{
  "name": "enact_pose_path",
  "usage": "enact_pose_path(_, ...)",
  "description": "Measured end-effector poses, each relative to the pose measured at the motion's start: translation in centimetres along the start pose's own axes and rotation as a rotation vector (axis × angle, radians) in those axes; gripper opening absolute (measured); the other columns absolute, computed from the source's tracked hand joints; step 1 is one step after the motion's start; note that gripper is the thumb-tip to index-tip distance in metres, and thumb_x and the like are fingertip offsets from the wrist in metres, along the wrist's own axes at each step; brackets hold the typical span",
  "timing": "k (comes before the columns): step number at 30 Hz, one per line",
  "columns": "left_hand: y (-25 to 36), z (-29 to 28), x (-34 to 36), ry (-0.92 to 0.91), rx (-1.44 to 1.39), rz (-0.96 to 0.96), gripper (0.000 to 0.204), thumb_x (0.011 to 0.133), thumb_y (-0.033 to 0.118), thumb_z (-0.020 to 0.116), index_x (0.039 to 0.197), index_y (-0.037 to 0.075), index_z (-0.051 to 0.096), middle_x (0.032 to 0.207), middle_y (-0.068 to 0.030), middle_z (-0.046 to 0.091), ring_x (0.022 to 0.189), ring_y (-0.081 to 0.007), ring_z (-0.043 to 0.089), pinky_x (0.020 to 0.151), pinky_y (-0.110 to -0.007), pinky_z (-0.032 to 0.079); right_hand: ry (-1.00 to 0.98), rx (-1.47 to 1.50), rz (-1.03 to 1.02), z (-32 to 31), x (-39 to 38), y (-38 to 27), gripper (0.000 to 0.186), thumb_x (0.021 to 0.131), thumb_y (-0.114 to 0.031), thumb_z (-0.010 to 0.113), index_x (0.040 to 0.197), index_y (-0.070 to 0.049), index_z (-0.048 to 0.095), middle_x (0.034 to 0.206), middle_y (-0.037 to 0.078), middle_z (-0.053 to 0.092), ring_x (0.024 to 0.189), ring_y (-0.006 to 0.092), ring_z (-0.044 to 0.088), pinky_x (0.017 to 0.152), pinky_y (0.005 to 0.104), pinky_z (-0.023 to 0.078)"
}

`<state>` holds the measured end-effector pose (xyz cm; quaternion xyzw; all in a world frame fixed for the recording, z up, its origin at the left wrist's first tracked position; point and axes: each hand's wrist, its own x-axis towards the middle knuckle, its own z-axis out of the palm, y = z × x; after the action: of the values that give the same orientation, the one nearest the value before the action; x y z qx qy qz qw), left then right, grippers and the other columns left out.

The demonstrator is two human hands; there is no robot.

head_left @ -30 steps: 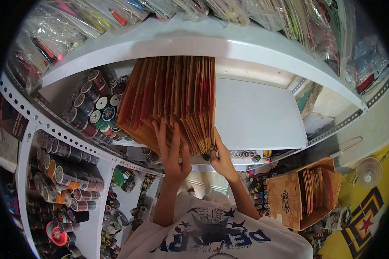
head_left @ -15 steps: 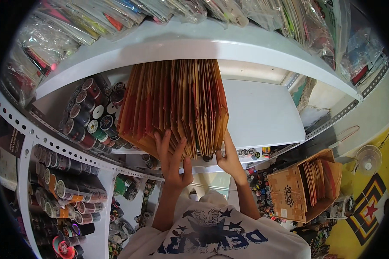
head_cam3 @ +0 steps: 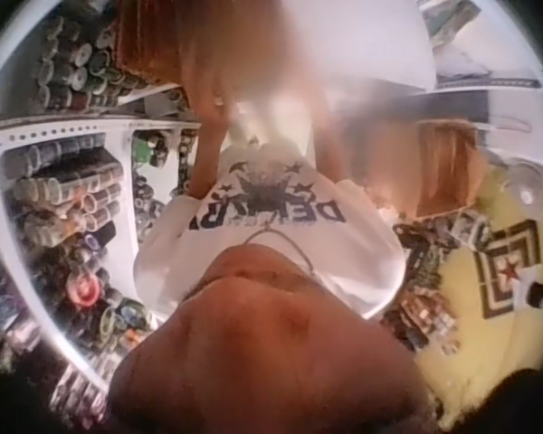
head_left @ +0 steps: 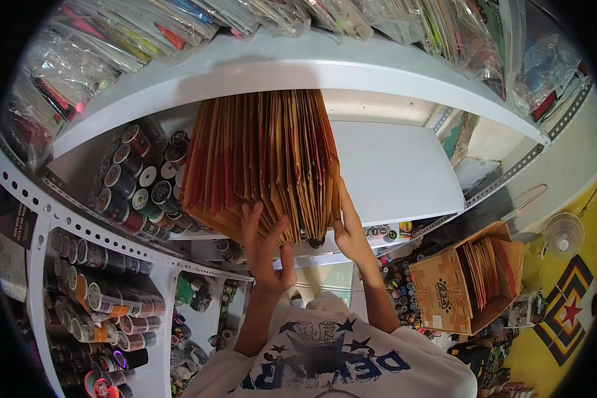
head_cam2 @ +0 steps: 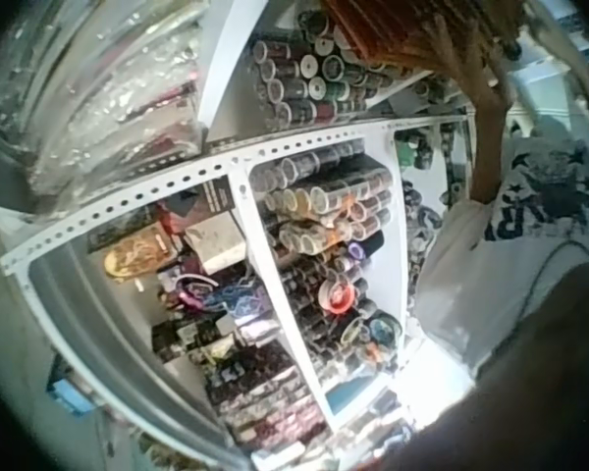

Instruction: The person repeatedly picks up brown paper envelopes from a cardboard box, unfolds them, and places them into a vertical stack on a white shelf. The process involves lifting, unfolding, and aligning the envelopes one by one.

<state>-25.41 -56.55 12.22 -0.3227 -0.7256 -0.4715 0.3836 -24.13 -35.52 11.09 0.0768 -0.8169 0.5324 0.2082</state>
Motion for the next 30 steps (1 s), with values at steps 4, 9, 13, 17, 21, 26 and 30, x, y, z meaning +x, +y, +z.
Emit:
enact_pose_path(4,-0.2,-0.3,-0.3,0.002,0.024,0.000,0.043,0.112,0.023,0.047,0.144,-0.002,0.062,0.167,-0.0319,0.040,0.160,-0.0553,0.031,0.130,-0.068,0.025,-0.025,0.011,0.005,-0.2,0.1,-0.5,0.112,0.067,0.018,0.038,0.175,-0.005,0.018,0.180,0.021,0.022,0.168,0.0373,0.019,0.138,0.0451,0.011)
enact_pose_path(9,0.4,-0.8,-0.1,0.019,-0.007,-0.003,0.041,0.112,0.021,0.047,0.142,-0.001,0.063,0.165,-0.0312,0.041,0.160,-0.0546,0.031,0.130,-0.068,0.025,-0.014,0.017,0.025,-0.5,-0.2,-0.4,0.113,0.066,0.017,0.039,0.175,-0.005,0.019,0.180,0.021,0.022,0.169,0.0368,0.017,0.138,0.0449,0.010)
enact_pose_path(13,0.4,-1.1,-0.4,0.014,-0.021,0.000,0.039,0.112,0.020,0.047,0.139,-0.001,0.064,0.164,-0.0303,0.043,0.160,-0.0541,0.032,0.130,-0.067,0.026,0.005,-0.026,-0.005,-0.8,-0.3,-0.5,0.112,0.067,0.014,0.041,0.175,-0.005,0.019,0.180,0.021,0.022,0.168,0.0375,0.018,0.138,0.0457,0.010)
enact_pose_path(17,0.4,-1.1,-0.8,0.007,-0.049,-0.008,0.038,0.112,0.020,0.047,0.138,-0.001,0.065,0.163,-0.0291,0.043,0.159,-0.0538,0.033,0.129,-0.067,0.028,0.037,-0.038,-0.038,-0.8,-0.7,-0.5,0.112,0.067,0.012,0.043,0.175,-0.005,0.019,0.180,0.021,0.022,0.168,0.0383,0.019,0.138,0.0468,0.011)
enact_pose_path(21,0.9,-1.0,-0.8,-0.012,-0.047,0.001,0.036,0.112,0.021,0.047,0.136,0.001,0.066,0.161,-0.0274,0.045,0.158,-0.0523,0.036,0.128,-0.065,0.030,0.054,-0.032,-0.044,-1.0,-1.0,-0.8,0.113,0.066,0.013,0.044,0.175,-0.004,0.020,0.180,0.021,0.022,0.168,0.0385,0.018,0.138,0.0466,0.011)
enact_pose_path(26,1.1,-1.0,-0.9,-0.002,-0.066,0.023,0.034,0.112,0.021,0.048,0.133,0.002,0.068,0.157,-0.0258,0.047,0.156,-0.0501,0.039,0.128,-0.064,0.031,0.089,-0.014,-0.073,-1.1,-1.2,-1.2,0.112,0.066,0.013,0.046,0.174,-0.004,0.023,0.180,0.021,0.024,0.168,0.0395,0.019,0.138,0.0473,0.013)
enact_pose_path(30,1.3,-1.0,-0.8,-0.003,-0.061,0.026,0.033,0.113,0.019,0.048,0.131,0.001,0.069,0.156,-0.0258,0.048,0.155,-0.0492,0.041,0.127,-0.063,0.033,0.108,-0.033,-0.088,-1.2,-1.3,-1.3,0.111,0.067,0.013,0.047,0.174,-0.004,0.024,0.179,0.021,0.026,0.168,0.0405,0.020,0.138,0.0488,0.014)
